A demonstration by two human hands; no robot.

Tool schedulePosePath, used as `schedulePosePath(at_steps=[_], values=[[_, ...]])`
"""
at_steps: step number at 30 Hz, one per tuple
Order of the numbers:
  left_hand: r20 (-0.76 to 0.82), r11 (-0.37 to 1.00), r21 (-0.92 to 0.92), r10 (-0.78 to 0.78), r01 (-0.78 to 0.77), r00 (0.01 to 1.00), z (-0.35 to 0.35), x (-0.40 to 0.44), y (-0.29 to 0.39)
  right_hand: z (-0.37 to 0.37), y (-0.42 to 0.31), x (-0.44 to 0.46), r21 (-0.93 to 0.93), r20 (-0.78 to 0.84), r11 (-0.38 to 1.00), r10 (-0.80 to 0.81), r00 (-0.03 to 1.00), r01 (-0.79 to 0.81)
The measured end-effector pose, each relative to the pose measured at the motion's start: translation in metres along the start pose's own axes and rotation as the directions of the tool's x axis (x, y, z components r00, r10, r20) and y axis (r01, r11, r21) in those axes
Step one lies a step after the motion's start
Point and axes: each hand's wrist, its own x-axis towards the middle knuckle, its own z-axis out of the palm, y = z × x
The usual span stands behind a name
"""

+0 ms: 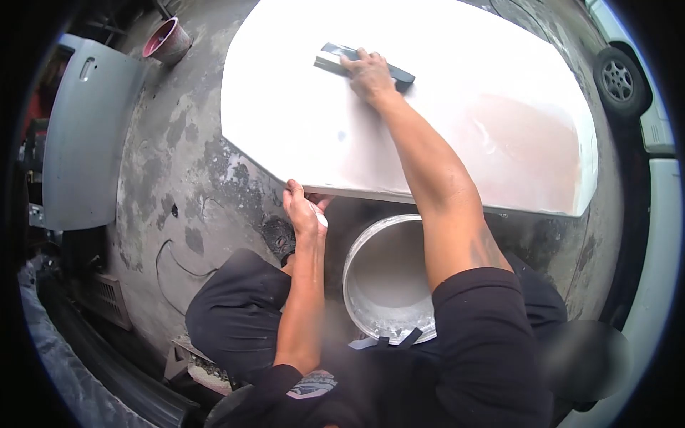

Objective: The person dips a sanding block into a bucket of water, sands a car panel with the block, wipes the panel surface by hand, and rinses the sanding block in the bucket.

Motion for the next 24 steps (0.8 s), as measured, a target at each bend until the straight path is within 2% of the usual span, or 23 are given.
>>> schedulePosePath(at_steps=[1, 3, 4, 6, 8, 10, 13, 14, 15, 17, 20, 22, 24], values=[[0.002, 1.000, 0.006, -0.014, 0.014, 1.000, -0.001, -0.001, 0.001, 0.005, 0.006, -0.017, -0.003, 0.008, 1.000, 0.012, 1.000, -0.012], [-0.021, 0.999, -0.019, -0.033, 0.033, 0.999, 0.000, -0.001, -0.001, 0.007, 0.025, -0.085, 0.040, -0.142, 0.955, -0.285, 0.948, 0.294], [-0.032, 0.998, -0.034, -0.049, 0.048, 0.998, 0.001, -0.001, 0.000, -0.019, 0.021, -0.143, 0.006, -0.111, 0.921, -0.387, 0.915, 0.390], [-0.031, 0.999, 0.010, -0.041, 0.042, 0.999, 0.000, -0.002, -0.001, -0.055, 0.019, -0.236, 0.179, -0.064, 0.911, -0.367, 0.928, 0.372], [-0.012, 1.000, -0.023, -0.020, 0.020, 1.000, 0.000, 0.001, -0.005, -0.062, 0.028, -0.234, 0.156, -0.031, 0.900, -0.407, 0.913, 0.406], [-0.001, 1.000, 0.027, 0.005, -0.005, 1.000, -0.006, 0.005, -0.009, -0.024, 0.046, -0.163, -0.041, -0.091, 0.874, -0.486, 0.869, 0.484], [-0.013, 1.000, 0.006, 0.001, -0.001, 1.000, -0.003, 0.003, -0.007, -0.008, 0.021, -0.033, -0.061, -0.076, 0.987, -0.153, 0.985, 0.148], [0.001, 1.000, 0.009, 0.003, -0.003, 1.000, 0.000, 0.003, -0.002, -0.009, 0.015, -0.020, -0.047, -0.043, 0.997, -0.061, 0.997, 0.059], [0.002, 1.000, -0.001, -0.011, 0.011, 1.000, 0.001, 0.002, 0.000, -0.010, 0.018, -0.037, -0.051, -0.040, 0.997, -0.055, 0.998, 0.053], [-0.003, 0.999, -0.012, -0.051, 0.050, 0.999, -0.003, -0.002, 0.000, -0.010, 0.021, -0.106, -0.025, -0.175, 0.968, -0.249, 0.953, 0.248], [0.010, 0.999, 0.002, -0.040, 0.040, 0.999, -0.001, -0.005, 0.003, -0.060, 0.017, -0.242, 0.103, -0.037, 0.929, -0.354, 0.934, 0.356], [0.004, 1.000, -0.010, -0.008, 0.008, 1.000, -0.001, 0.006, -0.006, -0.067, 0.019, -0.244, 0.167, -0.032, 0.890, -0.425, 0.905, 0.424], [0.020, 1.000, 0.024, 0.008, -0.008, 1.000, -0.006, 0.005, -0.012, -0.029, 0.030, -0.173, -0.007, -0.074, 0.861, -0.507, 0.859, 0.508]])
